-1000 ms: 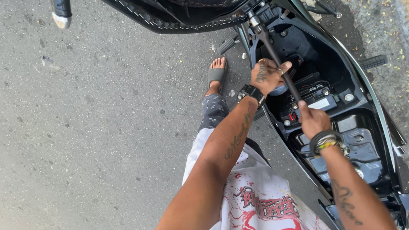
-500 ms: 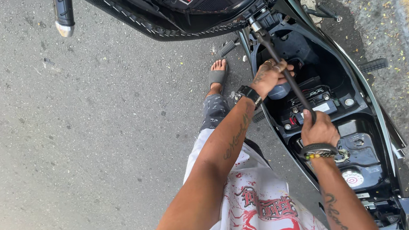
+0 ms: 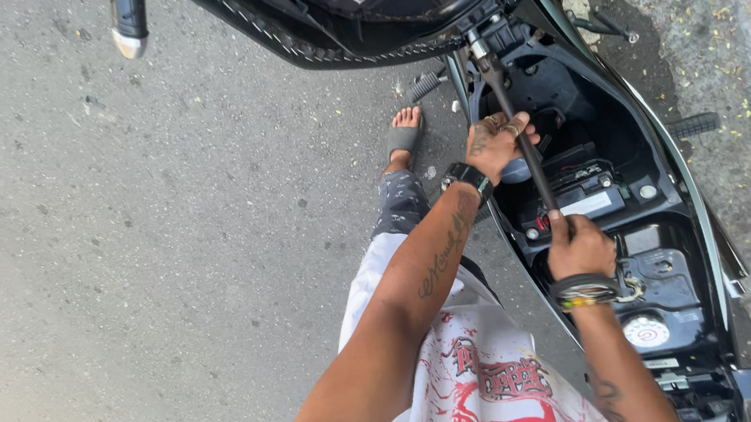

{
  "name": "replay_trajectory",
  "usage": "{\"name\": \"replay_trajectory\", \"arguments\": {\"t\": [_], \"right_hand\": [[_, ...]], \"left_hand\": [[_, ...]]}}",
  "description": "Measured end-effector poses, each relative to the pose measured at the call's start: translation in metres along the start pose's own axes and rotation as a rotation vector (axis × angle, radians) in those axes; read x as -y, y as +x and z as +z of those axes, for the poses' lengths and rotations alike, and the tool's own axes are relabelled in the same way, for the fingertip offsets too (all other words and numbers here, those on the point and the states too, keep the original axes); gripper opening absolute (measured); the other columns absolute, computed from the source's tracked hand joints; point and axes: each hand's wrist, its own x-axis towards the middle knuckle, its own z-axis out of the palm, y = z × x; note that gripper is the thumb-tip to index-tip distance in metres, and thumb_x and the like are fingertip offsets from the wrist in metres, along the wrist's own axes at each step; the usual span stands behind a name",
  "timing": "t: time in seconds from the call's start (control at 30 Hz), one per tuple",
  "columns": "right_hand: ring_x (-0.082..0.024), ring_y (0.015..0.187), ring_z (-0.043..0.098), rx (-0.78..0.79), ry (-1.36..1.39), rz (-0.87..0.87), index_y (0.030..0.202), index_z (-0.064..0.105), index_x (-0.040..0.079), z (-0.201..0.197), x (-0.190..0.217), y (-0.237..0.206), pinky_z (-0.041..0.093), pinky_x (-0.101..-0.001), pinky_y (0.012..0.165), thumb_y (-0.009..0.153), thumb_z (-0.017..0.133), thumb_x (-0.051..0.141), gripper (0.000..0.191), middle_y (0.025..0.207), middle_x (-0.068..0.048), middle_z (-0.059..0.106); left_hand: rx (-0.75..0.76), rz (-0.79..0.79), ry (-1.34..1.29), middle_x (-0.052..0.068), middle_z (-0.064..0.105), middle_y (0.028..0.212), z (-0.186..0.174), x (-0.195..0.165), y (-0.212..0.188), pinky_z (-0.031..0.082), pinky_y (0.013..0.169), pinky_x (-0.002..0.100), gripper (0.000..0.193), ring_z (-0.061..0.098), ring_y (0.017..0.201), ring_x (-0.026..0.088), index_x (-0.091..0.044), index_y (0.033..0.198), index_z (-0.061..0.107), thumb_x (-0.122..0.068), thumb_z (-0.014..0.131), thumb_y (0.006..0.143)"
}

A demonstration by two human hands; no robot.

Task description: The person opens the motorcycle seat, uses a wrench to tighten a bolt under the seat, and then closes the seat. The task involves mechanical adjustment of the motorcycle's under-seat area.

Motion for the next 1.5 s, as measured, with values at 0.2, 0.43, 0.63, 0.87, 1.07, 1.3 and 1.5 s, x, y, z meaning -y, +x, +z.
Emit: {"name": "replay_trajectory", "arguments": {"t": [0.2,0.43,0.63,0.87,1.07,1.3,1.5], "right_hand": [[-0.042,0.065,0.064,0.049,-0.056,0.128,0.094,0.075,0.005,0.017,0.002,0.007,0.05,-0.0528,0.059,0.115,0.047,0.049,0.057,0.072,-0.02,0.065],[-0.01,0.035,0.031,0.966,0.937,0.667,0.073,0.055,0.006,0.019,-0.048,0.056,0.026,-0.0305,0.033,0.103,0.036,0.071,0.074,0.049,0.003,0.033],[-0.044,0.071,0.065,0.027,-0.055,-0.103,0.093,0.073,0.003,-0.007,-0.02,0.021,0.051,-0.0537,0.064,0.101,0.057,0.053,0.053,0.079,-0.021,0.07],[-0.048,0.081,0.07,0.201,-0.214,0.155,0.102,0.072,0.002,-0.009,-0.006,0.024,0.054,-0.0563,0.074,0.109,0.048,0.055,0.059,0.084,-0.027,0.071],[-0.017,0.049,0.047,0.793,0.587,0.432,0.088,0.062,0.003,0.014,-0.063,0.05,0.038,-0.0362,0.046,0.109,0.036,0.068,0.073,0.06,0.0,0.047],[-0.018,0.047,0.051,0.832,0.778,0.466,0.094,0.071,0.0,0.015,-0.042,0.033,0.04,-0.0328,0.044,0.102,0.05,0.057,0.061,0.057,-0.001,0.056],[-0.049,0.078,0.069,-0.108,-0.101,0.07,0.103,0.069,0.0,-0.011,0.011,-0.007,0.054,-0.0581,0.069,0.105,0.057,0.045,0.046,0.093,-0.026,0.072]], "left_hand": [[-0.153,0.045,0.331,0.015,0.073,0.085,0.014,-0.018,-0.015,0.063,0.069,0.041,0.033,0.074,0.077,0.028,0.006,0.097,0.072,-0.027,0.073,0.092],[-0.191,0.107,0.893,0.019,0.075,0.087,0.009,-0.022,0.002,0.06,0.077,0.044,0.038,0.076,0.085,0.034,0.001,0.103,0.067,-0.034,0.073,0.091],[0.21,0.01,-0.017,0.022,0.07,0.113,0.001,-0.003,0.013,0.062,0.09,0.048,0.029,0.072,0.104,0.036,0.006,0.126,0.047,-0.012,0.054,0.104],[0.385,-0.022,-0.133,0.02,0.065,0.126,-0.01,-0.008,0.01,0.06,0.095,0.043,0.034,0.069,0.114,0.03,-0.002,0.135,0.044,-0.008,0.052,0.102],[0.159,0.052,0.164,0.024,0.074,0.098,-0.009,-0.018,0.0,0.063,0.076,0.045,0.025,0.077,0.091,0.032,0.009,0.1,0.064,-0.011,0.075,0.091],[-0.301,0.214,0.898,0.018,0.072,0.071,0.0,-0.027,-0.012,0.062,0.068,0.042,0.036,0.075,0.071,0.03,0.005,0.08,0.068,-0.026,0.088,0.079],[0.034,0.06,0.276,0.022,0.072,0.1,0.0,-0.006,0.012,0.063,0.077,0.048,0.035,0.077,0.087,0.031,0.002,0.108,0.06,-0.024,0.074,0.089]]}}
